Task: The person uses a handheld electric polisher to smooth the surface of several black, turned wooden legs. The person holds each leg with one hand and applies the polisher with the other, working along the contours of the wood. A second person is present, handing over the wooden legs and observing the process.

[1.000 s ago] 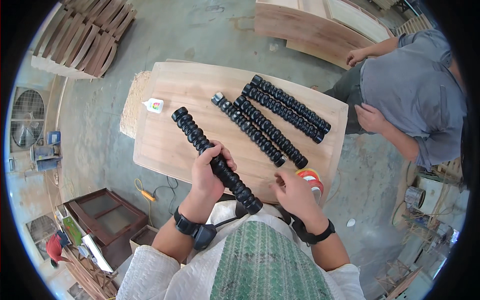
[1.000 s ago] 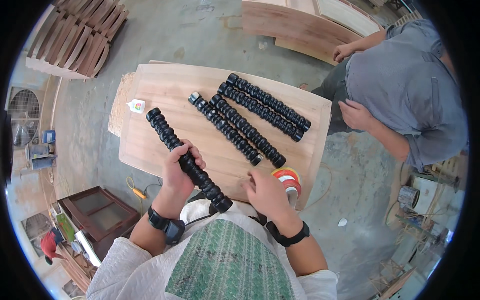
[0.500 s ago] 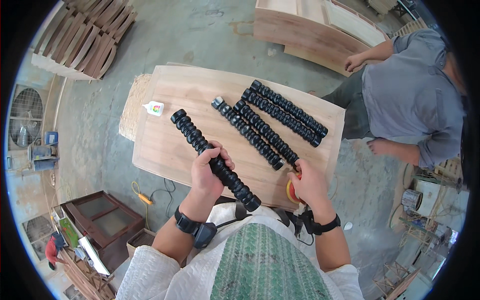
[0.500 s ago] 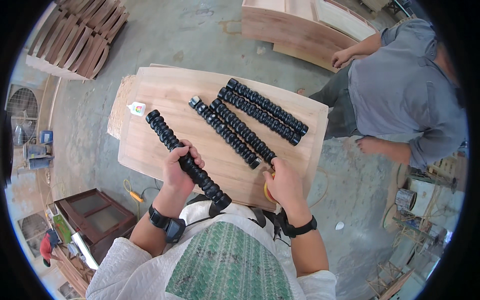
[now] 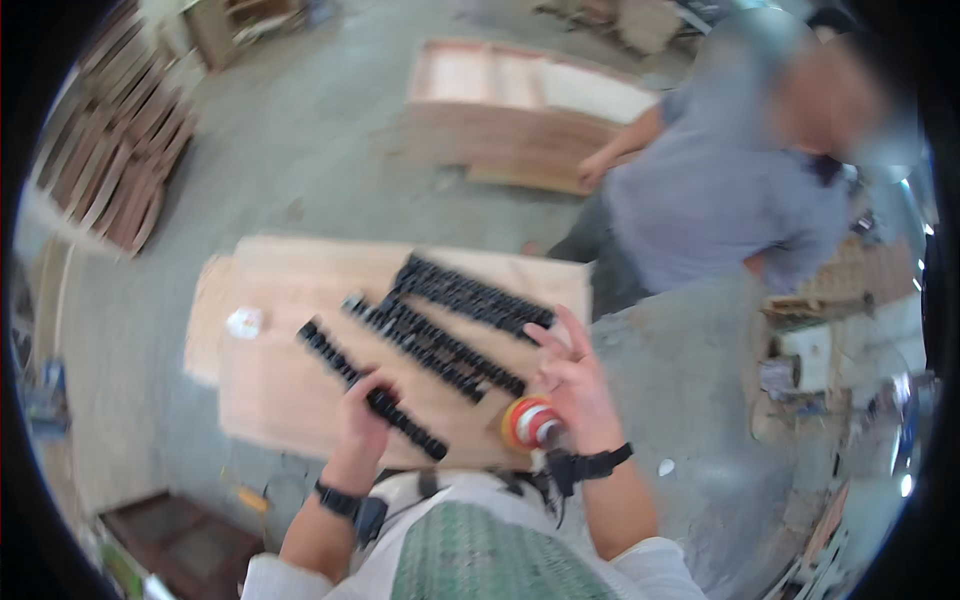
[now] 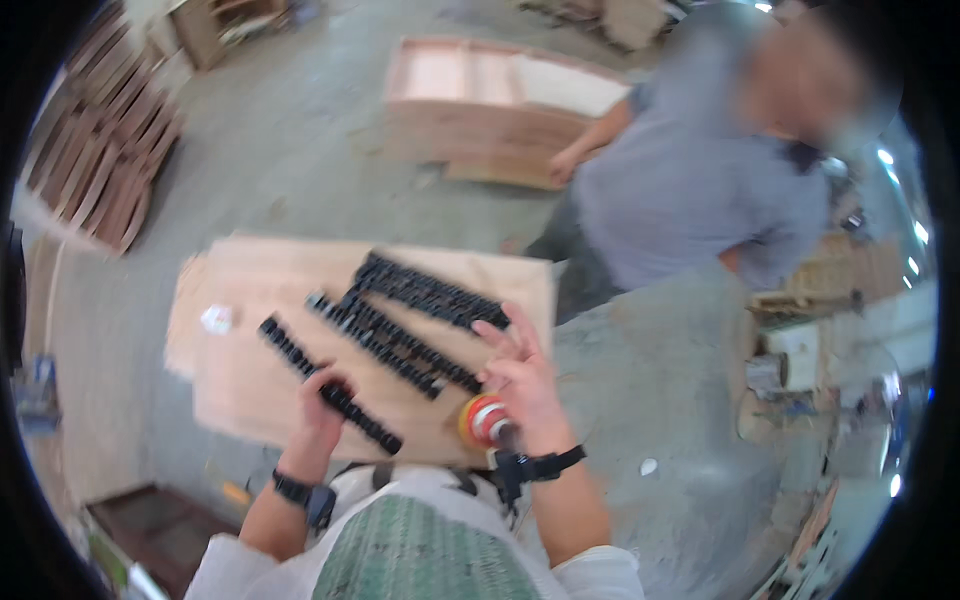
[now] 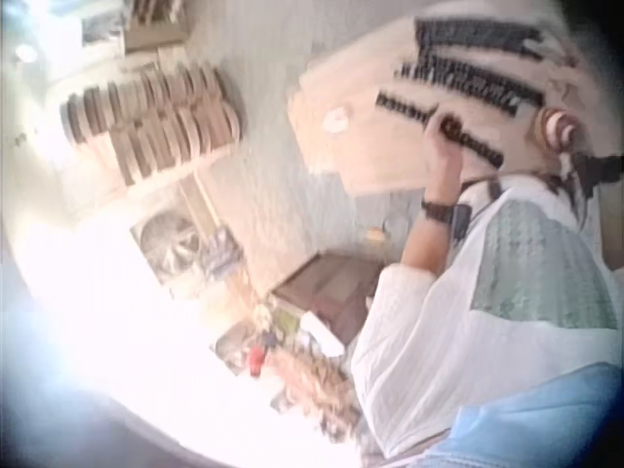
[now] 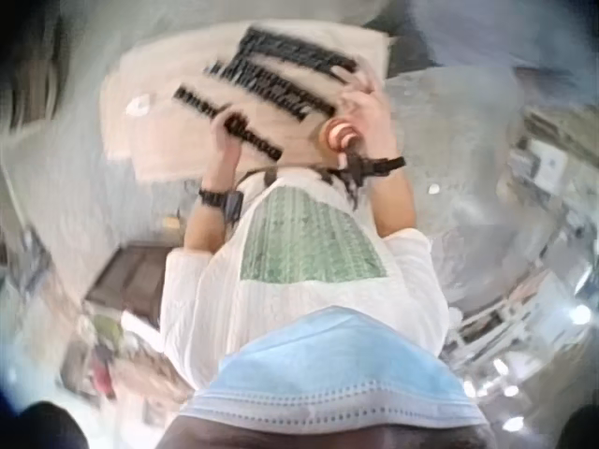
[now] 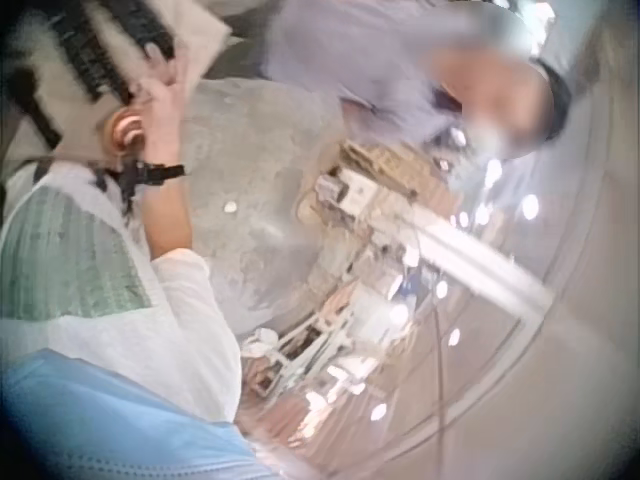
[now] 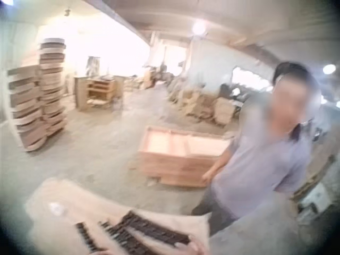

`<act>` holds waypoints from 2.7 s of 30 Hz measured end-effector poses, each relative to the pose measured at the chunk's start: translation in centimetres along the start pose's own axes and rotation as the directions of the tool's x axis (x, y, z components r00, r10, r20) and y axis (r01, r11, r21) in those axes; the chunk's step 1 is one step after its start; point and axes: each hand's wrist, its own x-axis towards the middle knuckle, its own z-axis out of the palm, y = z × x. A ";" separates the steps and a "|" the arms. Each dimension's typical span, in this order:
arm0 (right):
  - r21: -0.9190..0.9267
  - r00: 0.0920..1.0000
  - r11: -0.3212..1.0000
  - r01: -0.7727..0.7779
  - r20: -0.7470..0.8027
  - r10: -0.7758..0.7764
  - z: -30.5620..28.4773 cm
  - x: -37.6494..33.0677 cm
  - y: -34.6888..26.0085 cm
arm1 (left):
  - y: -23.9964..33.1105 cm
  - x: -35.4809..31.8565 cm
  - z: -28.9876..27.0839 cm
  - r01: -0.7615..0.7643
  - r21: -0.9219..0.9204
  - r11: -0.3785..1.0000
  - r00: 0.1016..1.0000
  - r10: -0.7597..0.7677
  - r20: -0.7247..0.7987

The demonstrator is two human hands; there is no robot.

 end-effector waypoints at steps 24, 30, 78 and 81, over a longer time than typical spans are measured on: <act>-0.926 0.944 -0.307 0.219 0.280 -0.173 1.6 0.0 6.7 | 0.9 0.4 -2.4 0.024 0.133 0.991 0.998 -0.032 0.055; -0.884 0.919 -0.408 0.227 0.333 -0.211 1.1 -0.1 7.1 | 0.5 3.2 -4.2 0.006 0.273 0.962 0.996 -0.030 0.085; -0.996 0.968 -0.076 0.040 0.057 -0.244 2.8 -3.2 11.3 | -6.7 2.2 5.7 -0.018 0.854 0.520 0.875 -0.405 0.264; -0.995 0.987 0.084 0.048 0.034 -0.156 3.8 -2.0 11.9 | -3.5 4.5 2.8 0.054 0.756 0.653 0.918 -0.331 0.220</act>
